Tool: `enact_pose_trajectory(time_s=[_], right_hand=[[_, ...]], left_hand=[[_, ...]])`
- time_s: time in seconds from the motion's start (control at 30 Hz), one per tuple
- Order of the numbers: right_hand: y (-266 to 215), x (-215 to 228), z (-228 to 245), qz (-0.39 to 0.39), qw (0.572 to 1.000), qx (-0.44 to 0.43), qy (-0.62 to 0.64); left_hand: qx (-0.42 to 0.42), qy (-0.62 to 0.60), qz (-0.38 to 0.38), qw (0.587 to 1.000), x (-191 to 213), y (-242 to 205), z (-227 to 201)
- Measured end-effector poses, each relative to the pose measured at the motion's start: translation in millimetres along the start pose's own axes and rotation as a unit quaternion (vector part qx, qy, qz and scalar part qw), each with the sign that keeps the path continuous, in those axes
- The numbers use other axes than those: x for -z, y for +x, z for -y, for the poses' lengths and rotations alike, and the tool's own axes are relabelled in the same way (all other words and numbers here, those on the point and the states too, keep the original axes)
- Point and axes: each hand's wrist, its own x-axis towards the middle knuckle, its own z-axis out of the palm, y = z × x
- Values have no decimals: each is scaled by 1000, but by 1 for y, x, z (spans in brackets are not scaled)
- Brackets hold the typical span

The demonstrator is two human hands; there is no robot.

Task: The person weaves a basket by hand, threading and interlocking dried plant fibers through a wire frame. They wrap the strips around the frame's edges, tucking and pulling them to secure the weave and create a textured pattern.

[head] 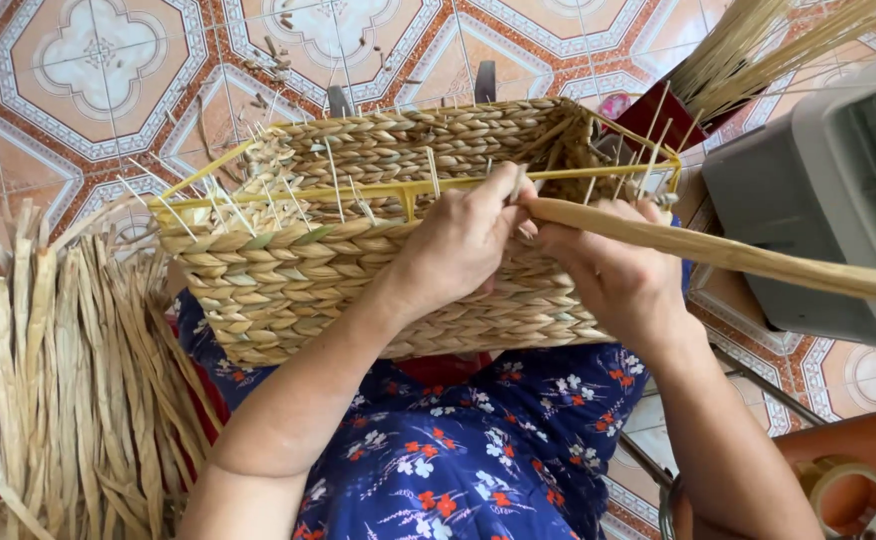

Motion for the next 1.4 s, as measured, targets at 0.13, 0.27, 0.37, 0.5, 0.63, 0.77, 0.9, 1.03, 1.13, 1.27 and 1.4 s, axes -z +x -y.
enact_pose_trajectory(time_s=[0.13, 0.27, 0.37, 0.5, 0.63, 0.77, 0.9, 1.03, 1.13, 1.27, 1.4], right_hand=[[9, 31, 30, -18, 986, 77, -148], [8, 55, 21, -32, 988, -39, -144], [-19, 52, -16, -39, 970, -232, 65], [-39, 44, -51, 11, 935, -342, 93], [-34, 47, -34, 26, 948, -318, 13], [-52, 46, -10, -87, 979, -126, -135], [-26, 26, 13, -69, 979, -53, -182], [-19, 15, 18, -67, 978, 44, -195], [-32, 18, -1, -38, 992, 67, -102], [-21, 27, -20, -51, 996, -71, -18], [-4, 29, -13, -66, 900, -200, 383]], left_hand=[[-91, 136, -43, 986, -2, 10, 1], [2, 225, -20, 974, -5, 14, -6], [-29, 231, -46, 971, -8, 12, 6], [-136, 184, -63, 971, -2, 2, -4], [-65, 106, -52, 991, -7, -4, -15], [-143, -54, -143, 978, -14, -18, 9], [-144, 5, -242, 959, -20, -23, 11], [-182, 72, -168, 966, -33, -4, 6], [-90, 87, -116, 985, -26, 9, 0], [-26, 29, 33, 999, -14, 12, -16], [-203, 208, -88, 953, -36, 8, 1]])
